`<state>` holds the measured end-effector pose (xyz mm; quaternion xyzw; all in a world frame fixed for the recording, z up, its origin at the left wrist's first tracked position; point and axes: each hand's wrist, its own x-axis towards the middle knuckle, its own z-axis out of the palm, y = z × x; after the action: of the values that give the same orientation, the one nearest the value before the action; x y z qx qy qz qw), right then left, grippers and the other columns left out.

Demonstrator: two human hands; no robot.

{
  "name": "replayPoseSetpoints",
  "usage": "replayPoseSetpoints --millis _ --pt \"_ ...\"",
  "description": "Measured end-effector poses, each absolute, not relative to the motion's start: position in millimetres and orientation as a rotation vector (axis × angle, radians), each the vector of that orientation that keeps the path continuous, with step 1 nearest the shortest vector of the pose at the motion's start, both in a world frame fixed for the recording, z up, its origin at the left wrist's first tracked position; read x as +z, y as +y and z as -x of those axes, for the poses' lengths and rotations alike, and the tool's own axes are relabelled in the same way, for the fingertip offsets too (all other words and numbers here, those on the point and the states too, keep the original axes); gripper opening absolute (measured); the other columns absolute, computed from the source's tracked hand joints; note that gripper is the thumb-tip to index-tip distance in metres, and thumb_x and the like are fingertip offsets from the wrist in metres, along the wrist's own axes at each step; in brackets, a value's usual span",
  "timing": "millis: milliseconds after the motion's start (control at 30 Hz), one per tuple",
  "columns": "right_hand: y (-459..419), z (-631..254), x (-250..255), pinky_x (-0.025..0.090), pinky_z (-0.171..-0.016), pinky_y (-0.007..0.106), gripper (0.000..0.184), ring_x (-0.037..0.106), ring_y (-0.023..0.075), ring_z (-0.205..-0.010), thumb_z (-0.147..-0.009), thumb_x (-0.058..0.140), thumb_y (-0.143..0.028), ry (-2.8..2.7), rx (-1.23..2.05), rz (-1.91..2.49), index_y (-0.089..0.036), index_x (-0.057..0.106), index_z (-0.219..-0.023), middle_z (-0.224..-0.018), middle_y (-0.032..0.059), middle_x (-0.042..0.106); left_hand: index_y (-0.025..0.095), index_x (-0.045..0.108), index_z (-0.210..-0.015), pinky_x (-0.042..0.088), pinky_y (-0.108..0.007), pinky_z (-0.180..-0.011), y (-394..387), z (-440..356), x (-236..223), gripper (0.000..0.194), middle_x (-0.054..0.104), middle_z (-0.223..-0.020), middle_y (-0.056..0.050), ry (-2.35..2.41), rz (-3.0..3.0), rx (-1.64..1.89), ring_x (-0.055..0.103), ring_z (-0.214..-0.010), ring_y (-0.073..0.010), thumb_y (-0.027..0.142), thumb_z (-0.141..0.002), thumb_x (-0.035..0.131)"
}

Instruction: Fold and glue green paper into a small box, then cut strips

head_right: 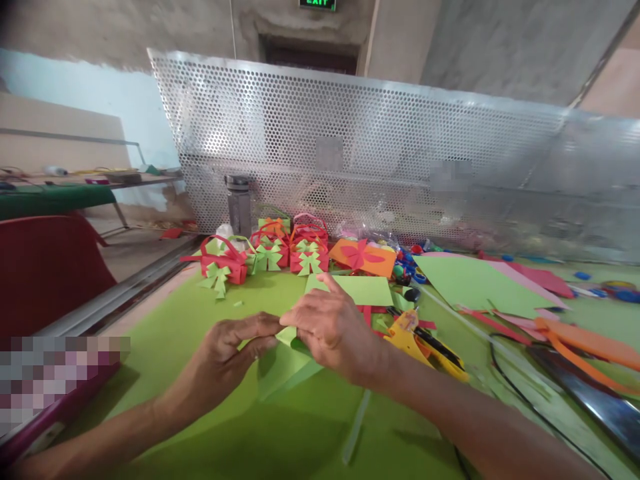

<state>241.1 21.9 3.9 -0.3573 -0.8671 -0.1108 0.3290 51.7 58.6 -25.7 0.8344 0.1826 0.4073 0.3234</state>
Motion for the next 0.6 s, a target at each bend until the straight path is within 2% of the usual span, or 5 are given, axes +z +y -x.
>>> replayPoseSetpoints --millis 300,467,600 --pt "25.2 -241.9 -1.1 0.024 -0.101 0.047 0.022 0.060 0.0127 -0.075 -0.082 0.046 -0.006 -2.252 -0.308 0.894 -0.021 0.060 -0.088 -0.079 0.0001 0.067 0.014 0.064 -0.082 0.046 -0.025 -0.071 58.1 -50.6 -23.0 0.017 0.065 -0.079 -0.004 0.543 -2.201 1.001 0.060 -0.077 -0.0151 0.014 -0.086 0.048" --pt "24.8 -242.1 0.8 0.021 -0.102 0.047 0.025 0.059 0.0123 -0.077 -0.080 0.047 -0.002 -2.273 -0.278 0.933 -0.022 0.060 -0.088 -0.080 -0.0019 0.066 0.016 0.069 -0.077 0.044 -0.026 -0.076 57.6 -51.2 -18.4 0.015 0.068 -0.082 -0.004 0.587 -2.241 1.081 0.060 -0.079 -0.0151 0.014 -0.082 0.055" --pt "21.4 -241.0 2.4 0.018 -0.103 0.047 0.026 0.058 0.0122 -0.079 -0.075 0.048 0.001 -2.300 -0.289 0.947 -0.020 0.060 -0.084 -0.080 -0.0026 0.066 0.018 0.071 -0.078 0.047 -0.021 -0.059 54.7 -54.0 -16.1 0.015 0.069 -0.089 -0.003 0.705 -1.944 0.953 0.058 -0.066 -0.0114 0.013 -0.078 0.057"
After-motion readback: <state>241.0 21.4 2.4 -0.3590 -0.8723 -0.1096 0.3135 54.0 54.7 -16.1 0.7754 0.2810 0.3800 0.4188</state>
